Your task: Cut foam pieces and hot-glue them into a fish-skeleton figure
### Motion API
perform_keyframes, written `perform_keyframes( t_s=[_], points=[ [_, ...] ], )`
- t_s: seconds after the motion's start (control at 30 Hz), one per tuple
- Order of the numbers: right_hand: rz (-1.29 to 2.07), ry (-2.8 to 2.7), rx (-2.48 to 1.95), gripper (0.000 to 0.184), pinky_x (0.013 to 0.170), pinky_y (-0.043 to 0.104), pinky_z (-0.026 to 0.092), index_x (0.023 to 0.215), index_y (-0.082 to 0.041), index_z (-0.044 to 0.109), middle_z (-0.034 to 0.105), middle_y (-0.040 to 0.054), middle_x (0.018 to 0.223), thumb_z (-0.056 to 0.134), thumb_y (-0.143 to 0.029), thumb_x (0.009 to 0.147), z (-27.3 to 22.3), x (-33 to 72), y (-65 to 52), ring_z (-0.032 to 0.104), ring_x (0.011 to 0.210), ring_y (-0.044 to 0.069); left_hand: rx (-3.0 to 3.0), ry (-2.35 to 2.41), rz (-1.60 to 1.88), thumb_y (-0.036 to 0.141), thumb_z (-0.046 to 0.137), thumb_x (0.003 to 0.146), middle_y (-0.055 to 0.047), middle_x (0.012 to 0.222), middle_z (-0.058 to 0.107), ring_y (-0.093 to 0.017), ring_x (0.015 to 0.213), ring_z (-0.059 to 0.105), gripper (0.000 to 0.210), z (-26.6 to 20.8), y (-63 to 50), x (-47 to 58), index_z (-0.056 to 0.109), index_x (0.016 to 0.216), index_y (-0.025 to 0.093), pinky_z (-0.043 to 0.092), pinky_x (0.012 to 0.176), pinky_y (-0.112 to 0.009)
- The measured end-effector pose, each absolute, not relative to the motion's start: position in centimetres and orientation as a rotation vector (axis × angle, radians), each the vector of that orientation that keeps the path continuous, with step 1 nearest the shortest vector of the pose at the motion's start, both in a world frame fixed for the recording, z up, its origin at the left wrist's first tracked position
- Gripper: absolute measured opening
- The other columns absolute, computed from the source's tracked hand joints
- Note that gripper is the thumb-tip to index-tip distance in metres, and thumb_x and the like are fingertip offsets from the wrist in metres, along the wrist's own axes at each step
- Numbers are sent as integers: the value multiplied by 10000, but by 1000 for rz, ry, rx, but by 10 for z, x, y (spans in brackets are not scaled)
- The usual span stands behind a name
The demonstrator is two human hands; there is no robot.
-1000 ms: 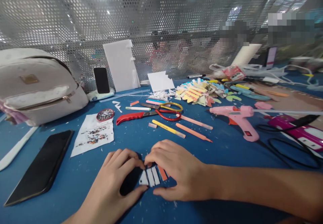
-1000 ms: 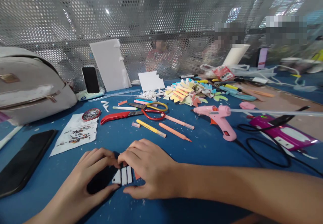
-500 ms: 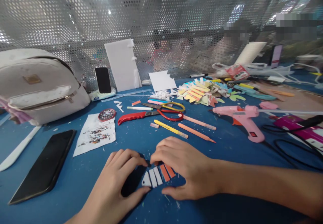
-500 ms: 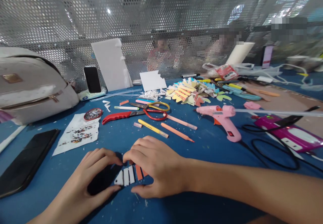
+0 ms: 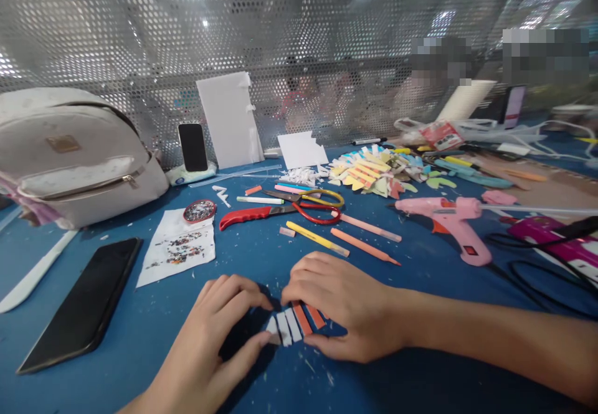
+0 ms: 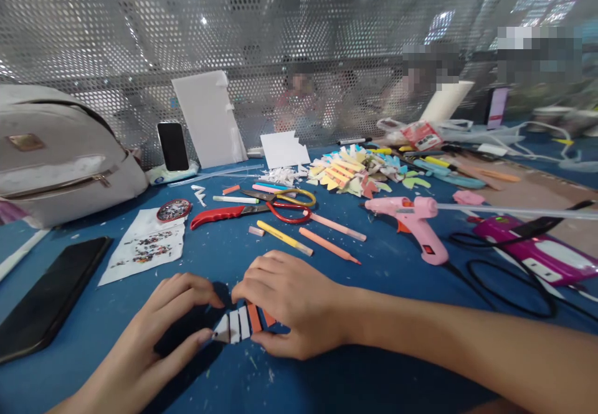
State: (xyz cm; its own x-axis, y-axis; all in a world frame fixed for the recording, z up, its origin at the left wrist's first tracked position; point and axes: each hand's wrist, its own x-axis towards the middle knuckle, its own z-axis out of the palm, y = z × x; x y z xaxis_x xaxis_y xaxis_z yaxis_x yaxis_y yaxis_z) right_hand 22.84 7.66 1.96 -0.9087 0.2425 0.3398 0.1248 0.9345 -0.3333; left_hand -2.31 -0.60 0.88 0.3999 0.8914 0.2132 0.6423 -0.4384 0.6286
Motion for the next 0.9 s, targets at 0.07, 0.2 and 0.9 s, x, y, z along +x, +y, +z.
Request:
perform_keyframes(
  t_s=[0.07, 0.2, 0.9],
  points=[
    [434, -2712, -273, 341, 921, 386, 397, 1182, -109, 573, 655, 119, 1067, 615, -297, 900, 18, 228, 77, 541, 999, 240, 2205, 1302, 734, 321, 525, 1017, -11, 1136, 622, -212, 1061, 576, 128, 10, -7, -23, 597, 1123, 322, 463, 914, -337],
    [429, -2724, -281, 391, 938, 407, 397, 1195, -110, 569, 651, 122, 1083, 631, -352, 894, 22, 229, 78, 542, 1015, 248, 2167, 1319, 745, 319, 473, 1030, -28, 1123, 627, -222, 1052, 583, 157, 13, -7, -22, 612, 1101, 310, 475, 919, -351],
    [499, -2837, -185, 330, 864, 385, 417, 1151, -153, 566, 639, 82, 945, 588, -274, 844, 47, 236, 88, 544, 884, 231, 2103, 1293, 724, 298, 436, 1038, -43, 1130, 615, -222, 1082, 579, 176, 11, -8, -22, 603, 1091, 296, 448, 968, -364]
  ],
)
